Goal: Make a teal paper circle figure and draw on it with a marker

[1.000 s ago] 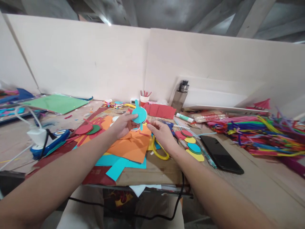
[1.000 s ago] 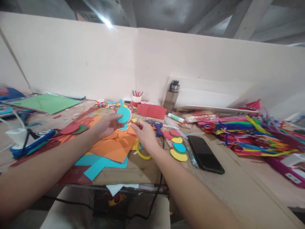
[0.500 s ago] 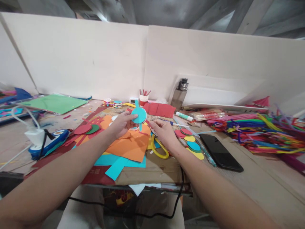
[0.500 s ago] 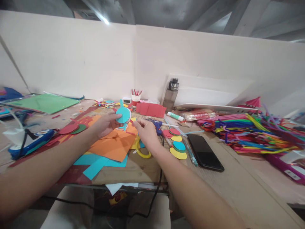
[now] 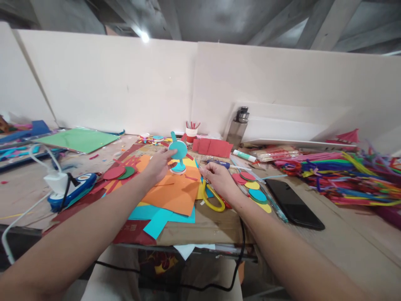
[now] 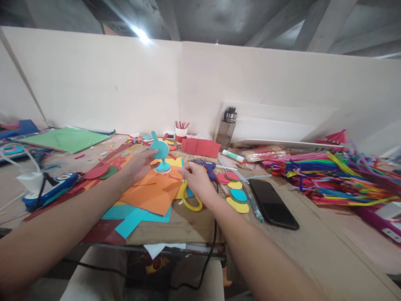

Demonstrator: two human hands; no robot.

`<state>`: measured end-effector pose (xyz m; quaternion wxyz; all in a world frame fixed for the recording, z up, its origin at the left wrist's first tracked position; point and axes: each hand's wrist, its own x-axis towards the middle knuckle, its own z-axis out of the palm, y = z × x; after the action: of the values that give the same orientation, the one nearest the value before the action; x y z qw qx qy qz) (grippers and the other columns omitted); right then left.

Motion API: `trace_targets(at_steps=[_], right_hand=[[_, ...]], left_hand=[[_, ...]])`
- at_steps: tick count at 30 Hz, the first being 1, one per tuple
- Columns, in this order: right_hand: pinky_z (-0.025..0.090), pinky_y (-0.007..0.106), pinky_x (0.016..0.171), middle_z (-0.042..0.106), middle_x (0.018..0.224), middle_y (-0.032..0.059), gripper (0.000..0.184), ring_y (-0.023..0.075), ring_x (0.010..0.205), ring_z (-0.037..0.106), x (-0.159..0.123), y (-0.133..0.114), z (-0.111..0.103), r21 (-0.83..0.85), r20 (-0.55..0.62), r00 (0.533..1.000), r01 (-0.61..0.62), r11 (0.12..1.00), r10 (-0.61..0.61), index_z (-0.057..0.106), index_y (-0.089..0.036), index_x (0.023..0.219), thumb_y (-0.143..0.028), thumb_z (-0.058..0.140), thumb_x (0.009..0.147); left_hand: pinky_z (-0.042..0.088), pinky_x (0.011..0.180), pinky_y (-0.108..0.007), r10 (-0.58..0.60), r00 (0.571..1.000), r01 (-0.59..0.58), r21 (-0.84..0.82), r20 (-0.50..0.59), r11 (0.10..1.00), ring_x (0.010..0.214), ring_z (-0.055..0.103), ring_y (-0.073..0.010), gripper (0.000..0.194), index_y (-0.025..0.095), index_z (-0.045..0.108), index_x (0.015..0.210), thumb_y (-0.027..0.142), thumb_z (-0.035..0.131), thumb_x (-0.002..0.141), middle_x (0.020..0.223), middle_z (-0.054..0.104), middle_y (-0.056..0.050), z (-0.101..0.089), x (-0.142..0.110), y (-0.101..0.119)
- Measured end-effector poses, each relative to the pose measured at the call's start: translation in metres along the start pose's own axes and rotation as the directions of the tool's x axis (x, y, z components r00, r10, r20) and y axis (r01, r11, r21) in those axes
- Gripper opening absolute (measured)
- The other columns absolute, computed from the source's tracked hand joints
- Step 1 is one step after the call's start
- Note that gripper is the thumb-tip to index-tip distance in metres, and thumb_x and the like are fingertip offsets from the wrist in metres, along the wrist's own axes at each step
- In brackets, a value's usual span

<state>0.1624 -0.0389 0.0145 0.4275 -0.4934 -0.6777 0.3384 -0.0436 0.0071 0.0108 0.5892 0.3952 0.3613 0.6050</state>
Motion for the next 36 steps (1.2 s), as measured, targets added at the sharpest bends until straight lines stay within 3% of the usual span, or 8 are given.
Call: trace_targets(at_steps=[4,9,12,15,20,26,31,36], right_hand=[[0.024,0.027,0.054,0.034,0.06,-0.0035,0.04,0.0119,0.058,0.03,-0.001,0.004,0.0,-0.009,0.067,0.993,0.098,0.995,-0.097,0.036,-0.022,0.062,-0.049,0.043,0.089],[0.017,0.028,0.052,0.025,0.055,-0.0044,0.05,0.0101,0.054,0.022,0.002,0.005,-0.005,-0.114,0.133,0.99,0.072,0.991,-0.057,0.029,-0.021,0.054,-0.054,0.047,0.087],[0.028,0.026,0.056,0.039,0.061,-0.0034,0.045,0.0104,0.06,0.035,0.002,0.001,-0.01,-0.057,0.27,0.941,0.228,0.972,-0.205,0.038,-0.019,0.054,-0.047,0.06,0.082],[0.038,0.025,0.065,0.054,0.08,-0.0015,0.023,0.0116,0.071,0.047,0.002,-0.003,-0.014,0.018,0.348,0.908,0.24,0.971,-0.231,0.059,-0.02,0.082,-0.039,0.07,0.075],[0.042,0.028,0.071,0.06,0.089,0.0019,0.03,0.0141,0.079,0.053,0.004,-0.003,-0.015,0.054,0.147,0.985,0.089,0.995,-0.096,0.059,-0.018,0.096,-0.044,0.058,0.083],[0.044,0.031,0.078,0.061,0.104,0.0059,0.04,0.0169,0.091,0.055,0.003,-0.002,-0.009,0.005,0.023,0.998,0.063,0.998,-0.063,0.059,-0.017,0.107,-0.05,0.058,0.083],[0.043,0.028,0.072,0.06,0.088,0.0022,0.026,0.0148,0.079,0.053,0.006,0.003,-0.002,-0.044,-0.012,0.989,0.144,0.989,-0.145,0.062,-0.018,0.086,-0.042,0.064,0.079],[0.042,0.027,0.069,0.057,0.079,0.0001,0.019,0.0141,0.074,0.052,0.007,0.002,-0.003,-0.072,0.001,0.989,0.15,0.986,-0.15,0.062,-0.018,0.079,-0.038,0.063,0.081]], left_hand=[[0.04,0.067,-0.026,-0.002,1.0,0.002,0.023,0.007,1.0,0.082,0.059,-0.0134,0.032,0.018,0.059,0.082,0.03,0.08,0.061,0.087,0.067,0.0,0.001,0.0,0.002],[0.039,0.068,-0.025,-0.004,0.999,0.004,-0.01,0.033,1.0,0.076,0.058,-0.0125,0.034,0.017,0.062,0.079,0.032,0.084,0.057,0.078,0.066,0.0,0.004,-0.001,0.003],[0.038,0.068,-0.025,-0.009,0.999,0.01,-0.009,0.042,1.0,0.075,0.057,-0.0121,0.038,0.017,0.065,0.083,0.035,0.085,0.056,0.08,0.068,-0.001,0.005,-0.001,0.003],[0.038,0.069,-0.025,0.001,0.999,0.0,-0.019,0.037,1.0,0.073,0.056,-0.0113,0.04,0.016,0.067,0.082,0.036,0.087,0.053,0.082,0.068,-0.001,0.004,0.0,0.002],[0.038,0.072,-0.026,0.005,0.999,-0.005,-0.003,0.036,1.0,0.074,0.057,-0.0112,0.038,0.016,0.067,0.079,0.037,0.087,0.053,0.082,0.068,0.0,0.004,0.001,0.001],[0.04,0.072,-0.027,-0.032,0.99,0.026,0.046,0.135,0.999,0.073,0.058,-0.0122,0.036,0.015,0.069,0.079,0.038,0.085,0.057,0.08,0.068,-0.002,0.013,-0.008,-0.004],[0.042,0.071,-0.027,-0.096,0.959,0.074,0.092,0.265,0.993,0.072,0.059,-0.0128,0.032,0.015,0.07,0.081,0.035,0.085,0.059,0.08,0.07,-0.003,0.02,-0.014,-0.007],[0.043,0.074,-0.027,-0.055,0.96,0.011,0.16,0.275,0.987,0.072,0.06,-0.0132,0.034,0.014,0.071,0.082,0.035,0.085,0.059,0.078,0.069,-0.002,0.016,-0.01,-0.006]])
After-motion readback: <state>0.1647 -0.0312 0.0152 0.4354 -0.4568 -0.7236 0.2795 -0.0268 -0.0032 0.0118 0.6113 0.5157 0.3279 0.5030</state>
